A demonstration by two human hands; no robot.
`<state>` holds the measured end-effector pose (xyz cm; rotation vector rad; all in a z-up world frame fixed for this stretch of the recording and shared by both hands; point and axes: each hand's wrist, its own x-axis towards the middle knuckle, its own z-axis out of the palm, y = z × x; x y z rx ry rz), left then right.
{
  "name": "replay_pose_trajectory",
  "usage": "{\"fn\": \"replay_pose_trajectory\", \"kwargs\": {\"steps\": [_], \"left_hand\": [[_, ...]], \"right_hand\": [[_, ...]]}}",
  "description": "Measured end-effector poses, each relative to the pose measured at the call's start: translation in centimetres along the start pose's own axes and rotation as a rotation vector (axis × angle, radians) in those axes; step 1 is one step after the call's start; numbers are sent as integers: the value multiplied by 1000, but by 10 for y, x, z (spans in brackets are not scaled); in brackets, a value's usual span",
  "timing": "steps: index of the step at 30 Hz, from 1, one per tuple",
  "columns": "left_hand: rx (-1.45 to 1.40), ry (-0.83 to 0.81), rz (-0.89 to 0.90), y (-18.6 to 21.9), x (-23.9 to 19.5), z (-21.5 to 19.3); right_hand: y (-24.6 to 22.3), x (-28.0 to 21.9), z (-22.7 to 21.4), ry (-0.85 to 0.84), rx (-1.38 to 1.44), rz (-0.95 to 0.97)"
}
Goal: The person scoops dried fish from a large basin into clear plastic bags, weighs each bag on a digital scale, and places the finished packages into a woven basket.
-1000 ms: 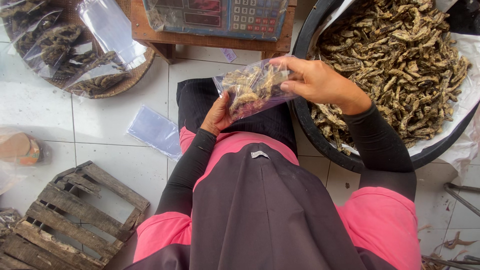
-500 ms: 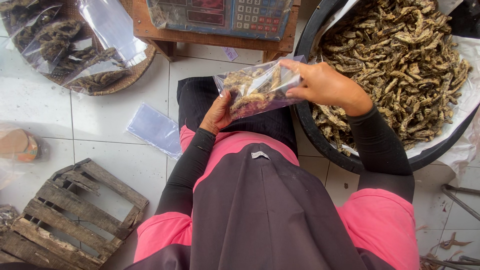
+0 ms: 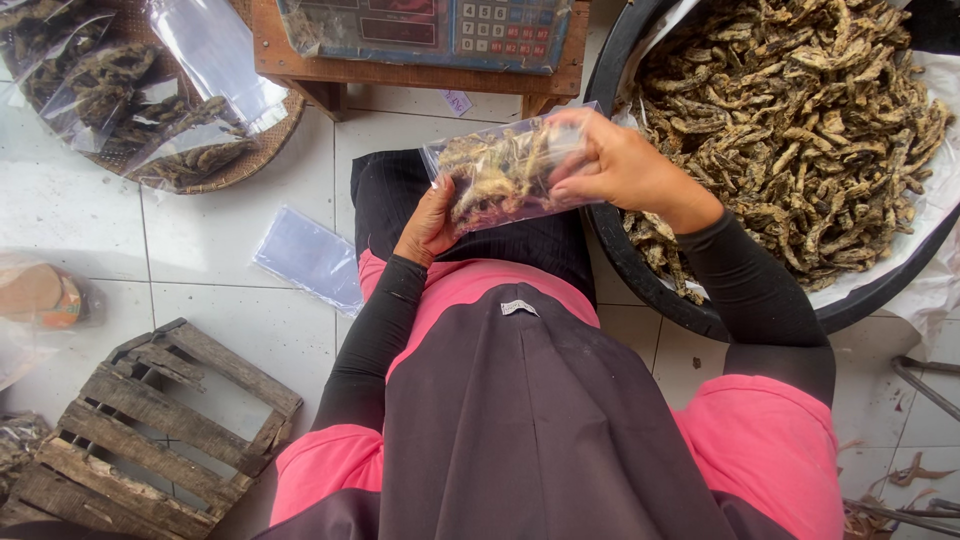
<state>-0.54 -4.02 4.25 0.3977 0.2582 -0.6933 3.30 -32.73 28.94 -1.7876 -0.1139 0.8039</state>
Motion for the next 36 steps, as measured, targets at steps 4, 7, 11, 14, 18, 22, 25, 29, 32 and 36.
{"fn": "replay_pose_trajectory", "kwargs": {"steps": [4, 7, 11, 14, 18, 22, 25, 29, 32, 36], "left_hand": [[-13, -38, -4, 0, -2, -4], [30, -41, -11, -1, -1, -5], [-50, -30, -71, -7, 2, -9], [-195, -74, -148, -12, 4, -20], [-459, -198, -228, -22, 6, -56], [-532, -250, -201, -29, 13, -96], [-416, -96, -218, -34, 13, -107], [-420, -189, -264, -37, 12, -99], [-459, -147, -260, -34, 9, -82], [-428, -136, -234, -29, 15, -63]], "right_hand": [[9, 3, -7, -85, -245, -208], [2, 1, -7, -90, -563, -256], [-28, -15, -11, 64, -582, -207], [-48, -44, -31, 181, -344, -384], [-33, -81, -84, 502, -180, -423], [46, -54, -144, 620, -155, -409], [131, -11, -162, 759, -318, 149], [234, 27, -138, 534, -500, 489], [281, 50, -121, 497, -556, 444], [311, 67, -112, 575, -771, 352]]}}
